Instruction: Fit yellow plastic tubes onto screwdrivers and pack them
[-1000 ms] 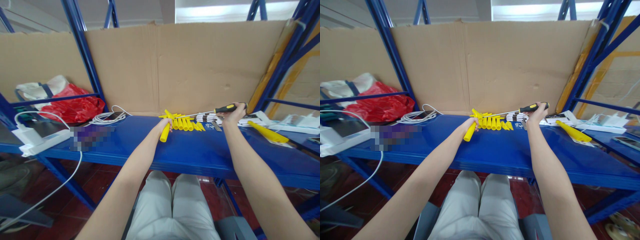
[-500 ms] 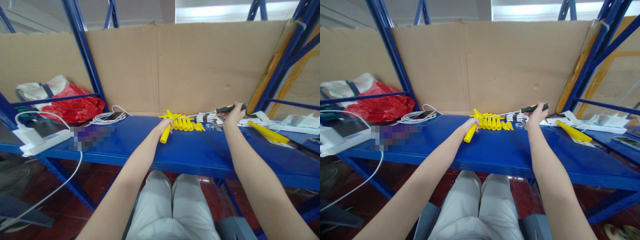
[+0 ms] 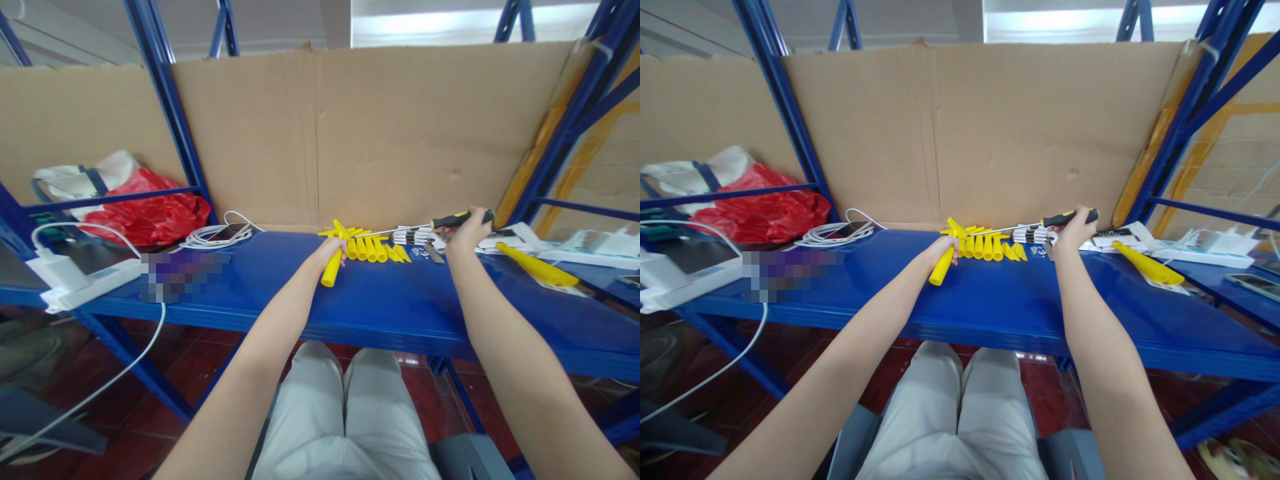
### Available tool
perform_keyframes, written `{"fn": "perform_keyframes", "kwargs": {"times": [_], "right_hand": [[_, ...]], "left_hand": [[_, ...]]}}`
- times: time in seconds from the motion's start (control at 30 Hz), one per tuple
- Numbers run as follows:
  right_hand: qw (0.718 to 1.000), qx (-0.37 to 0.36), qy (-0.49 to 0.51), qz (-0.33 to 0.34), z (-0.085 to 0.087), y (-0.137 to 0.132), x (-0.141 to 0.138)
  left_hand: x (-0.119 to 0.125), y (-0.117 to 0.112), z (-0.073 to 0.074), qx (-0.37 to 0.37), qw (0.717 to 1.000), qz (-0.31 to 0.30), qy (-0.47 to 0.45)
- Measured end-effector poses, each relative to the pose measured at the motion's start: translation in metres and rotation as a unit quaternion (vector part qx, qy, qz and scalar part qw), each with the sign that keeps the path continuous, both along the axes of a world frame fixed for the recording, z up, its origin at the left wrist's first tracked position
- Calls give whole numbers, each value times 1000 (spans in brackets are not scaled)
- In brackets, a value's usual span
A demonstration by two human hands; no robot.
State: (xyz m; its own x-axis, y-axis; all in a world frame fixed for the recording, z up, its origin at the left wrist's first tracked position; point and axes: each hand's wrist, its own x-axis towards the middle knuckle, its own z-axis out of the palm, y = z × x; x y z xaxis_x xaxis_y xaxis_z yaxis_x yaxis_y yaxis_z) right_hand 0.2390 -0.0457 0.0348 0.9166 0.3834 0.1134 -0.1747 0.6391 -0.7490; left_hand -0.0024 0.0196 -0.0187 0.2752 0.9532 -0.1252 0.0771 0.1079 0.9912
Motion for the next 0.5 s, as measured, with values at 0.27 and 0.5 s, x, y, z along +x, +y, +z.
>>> {"fn": "perform_keyframes", "kwargs": {"times": [0.27,0.5], "right_hand": [[1000,4,-1,-1,0,0,0],[1000,-1,4,2,-1,-1,1]], "left_hand": [[1,0,-1,1,1000,1,-3],[0,1,-1,7,1000,-15,4]]}}
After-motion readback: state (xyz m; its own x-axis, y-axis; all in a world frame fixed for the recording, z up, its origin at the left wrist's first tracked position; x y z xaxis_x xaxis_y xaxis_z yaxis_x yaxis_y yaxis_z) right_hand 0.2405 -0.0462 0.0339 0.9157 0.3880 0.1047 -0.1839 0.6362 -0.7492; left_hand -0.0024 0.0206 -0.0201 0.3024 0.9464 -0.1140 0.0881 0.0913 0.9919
